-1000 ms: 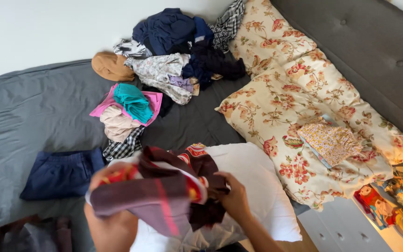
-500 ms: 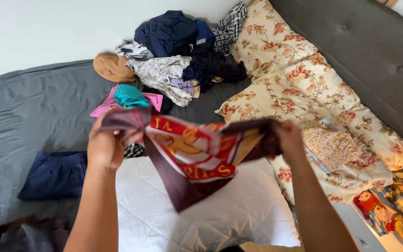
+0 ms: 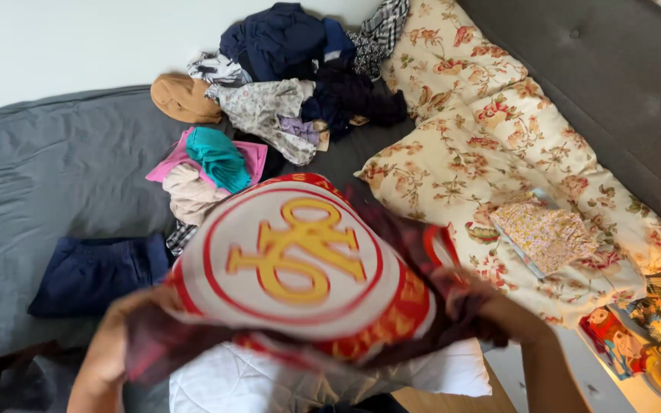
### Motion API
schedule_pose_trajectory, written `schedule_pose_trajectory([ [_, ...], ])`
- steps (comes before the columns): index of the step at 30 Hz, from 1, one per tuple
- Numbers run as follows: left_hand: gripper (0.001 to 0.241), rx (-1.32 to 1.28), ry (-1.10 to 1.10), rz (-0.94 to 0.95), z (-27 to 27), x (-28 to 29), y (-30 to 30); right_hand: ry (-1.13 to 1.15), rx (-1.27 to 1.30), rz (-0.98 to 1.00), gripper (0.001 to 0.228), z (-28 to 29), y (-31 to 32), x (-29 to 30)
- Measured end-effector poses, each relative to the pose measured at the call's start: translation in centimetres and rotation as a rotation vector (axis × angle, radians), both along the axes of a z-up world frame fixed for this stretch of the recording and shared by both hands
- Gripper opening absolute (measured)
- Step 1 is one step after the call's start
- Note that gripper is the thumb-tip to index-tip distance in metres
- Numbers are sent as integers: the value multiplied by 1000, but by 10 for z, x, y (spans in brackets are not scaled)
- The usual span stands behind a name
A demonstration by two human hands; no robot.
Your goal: The person folds several items of clothing, including a gray shirt, a maroon and white t-shirt, and a teal shirt, on a white pillow placed on a bed. After folding each item, the person stacks them on a nearby surface.
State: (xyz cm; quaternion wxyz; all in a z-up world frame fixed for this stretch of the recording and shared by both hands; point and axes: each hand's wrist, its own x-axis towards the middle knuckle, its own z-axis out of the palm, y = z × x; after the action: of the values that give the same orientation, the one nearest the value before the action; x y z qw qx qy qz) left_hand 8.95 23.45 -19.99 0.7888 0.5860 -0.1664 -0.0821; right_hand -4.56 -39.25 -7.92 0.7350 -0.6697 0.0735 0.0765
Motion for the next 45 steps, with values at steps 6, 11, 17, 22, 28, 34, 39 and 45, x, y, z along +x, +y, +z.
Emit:
schedule_pose_trajectory([
  [6, 16, 983, 219, -243, -98, -126, 74, 435, -271, 690, 68, -129, 20, -56],
  [11, 23, 1811, 373, -414, -53, -93, -5, 36, -589, 1147, 74, -172, 16, -48],
  [17, 31, 1243, -325, 332, -1, -109, -161, 53, -1002, -73, 53, -72, 117, 21],
  [22, 48, 1252, -589, 283, -16, -107, -228, -271, -1381, 227, 60, -143, 198, 31],
  [28, 58, 1617, -344, 362, -37, -57, -155, -113, -1557, 220, 61, -181, 116, 43],
  [34, 57, 1645, 226, 554, -44, -18, -112, 194, -1482, -55, 61, -195, 13, 70],
  [39, 69, 1409, 458, 774, -57, 19, -112, 373, -1236, -296, 57, -230, -27, 101],
  [45, 79, 1602, 767, 618, -51, 58, -83, 420, -991, -712, 49, -270, -83, 114],
])
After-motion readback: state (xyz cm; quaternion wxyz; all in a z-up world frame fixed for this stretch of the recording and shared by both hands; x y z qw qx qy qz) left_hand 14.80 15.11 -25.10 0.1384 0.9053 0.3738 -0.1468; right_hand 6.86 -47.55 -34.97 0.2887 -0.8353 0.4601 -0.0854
